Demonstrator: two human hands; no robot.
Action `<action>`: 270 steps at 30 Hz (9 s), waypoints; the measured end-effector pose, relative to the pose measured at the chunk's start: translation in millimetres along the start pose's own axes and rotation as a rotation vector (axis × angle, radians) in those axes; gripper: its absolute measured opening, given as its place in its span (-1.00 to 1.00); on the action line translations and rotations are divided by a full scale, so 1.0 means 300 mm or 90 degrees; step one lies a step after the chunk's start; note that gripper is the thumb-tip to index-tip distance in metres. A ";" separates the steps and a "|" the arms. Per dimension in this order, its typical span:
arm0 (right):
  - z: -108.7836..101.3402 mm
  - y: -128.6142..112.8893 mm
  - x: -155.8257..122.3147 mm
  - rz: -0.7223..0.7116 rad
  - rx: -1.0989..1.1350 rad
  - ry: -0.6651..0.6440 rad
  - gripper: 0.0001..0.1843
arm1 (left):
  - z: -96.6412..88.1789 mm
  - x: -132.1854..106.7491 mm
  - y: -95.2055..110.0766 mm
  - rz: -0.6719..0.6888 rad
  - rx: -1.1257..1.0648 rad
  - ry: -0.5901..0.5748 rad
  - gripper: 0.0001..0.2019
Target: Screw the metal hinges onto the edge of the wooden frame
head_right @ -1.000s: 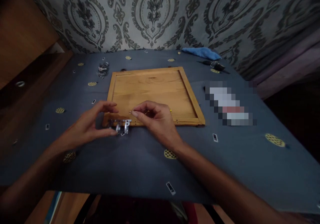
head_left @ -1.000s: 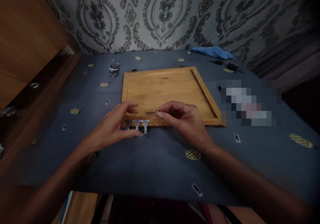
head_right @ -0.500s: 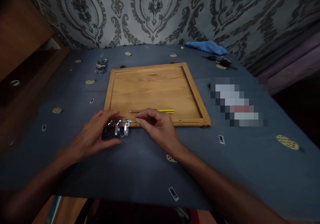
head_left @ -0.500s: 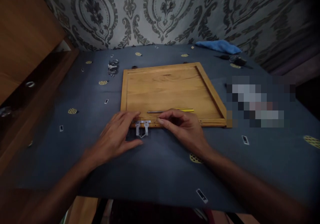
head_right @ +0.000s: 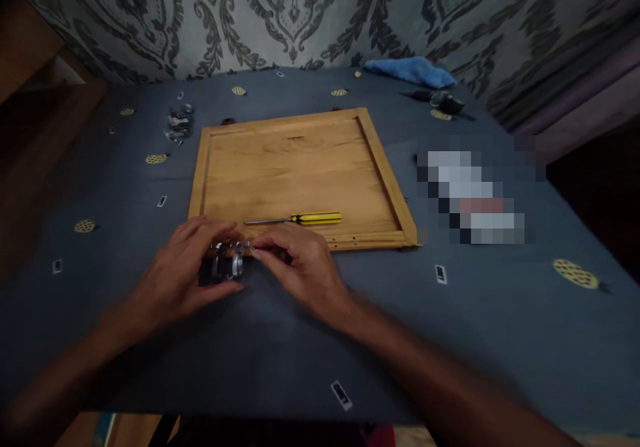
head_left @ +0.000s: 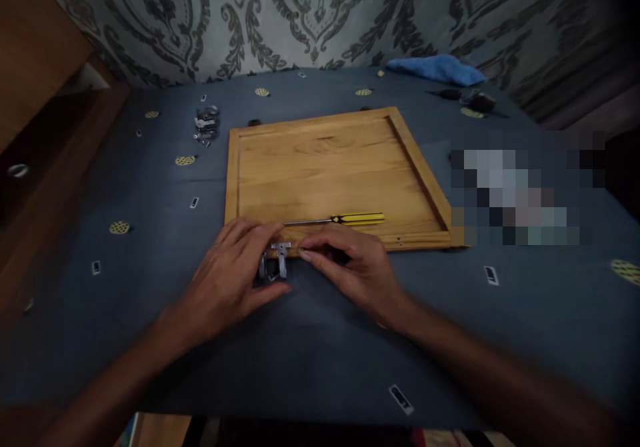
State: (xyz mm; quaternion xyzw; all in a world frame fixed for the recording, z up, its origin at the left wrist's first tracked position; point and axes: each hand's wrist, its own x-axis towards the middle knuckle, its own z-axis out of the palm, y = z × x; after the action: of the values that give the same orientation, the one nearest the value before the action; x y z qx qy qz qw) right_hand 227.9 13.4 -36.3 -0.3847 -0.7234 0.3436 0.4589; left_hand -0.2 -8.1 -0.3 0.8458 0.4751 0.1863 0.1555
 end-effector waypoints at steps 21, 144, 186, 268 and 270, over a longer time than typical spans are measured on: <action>-0.005 0.000 -0.010 -0.079 -0.096 -0.030 -0.93 | 0.010 0.003 0.000 -0.062 -0.062 0.008 -0.35; -0.135 -0.174 0.064 0.069 0.090 0.113 -0.85 | 0.038 -0.017 -0.018 -0.035 -0.124 0.028 -0.32; -0.029 -0.219 0.249 -0.027 0.124 -0.193 -0.68 | 0.026 0.011 -0.008 -0.076 -0.164 0.032 -0.53; -0.008 -0.203 0.236 -0.151 0.021 -0.083 -0.63 | 0.027 0.010 0.007 -0.122 -0.113 0.032 -0.59; -0.007 -0.197 0.237 -0.173 0.012 -0.080 -0.63 | 0.030 0.011 0.005 -0.118 -0.114 0.040 -0.58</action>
State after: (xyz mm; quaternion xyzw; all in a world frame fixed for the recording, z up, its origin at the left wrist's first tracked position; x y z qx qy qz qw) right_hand 195.5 48.0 43.3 -0.2566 -0.7929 0.3087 0.4584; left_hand 6.6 -6.7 -7.2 0.7745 0.5375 0.2391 0.2325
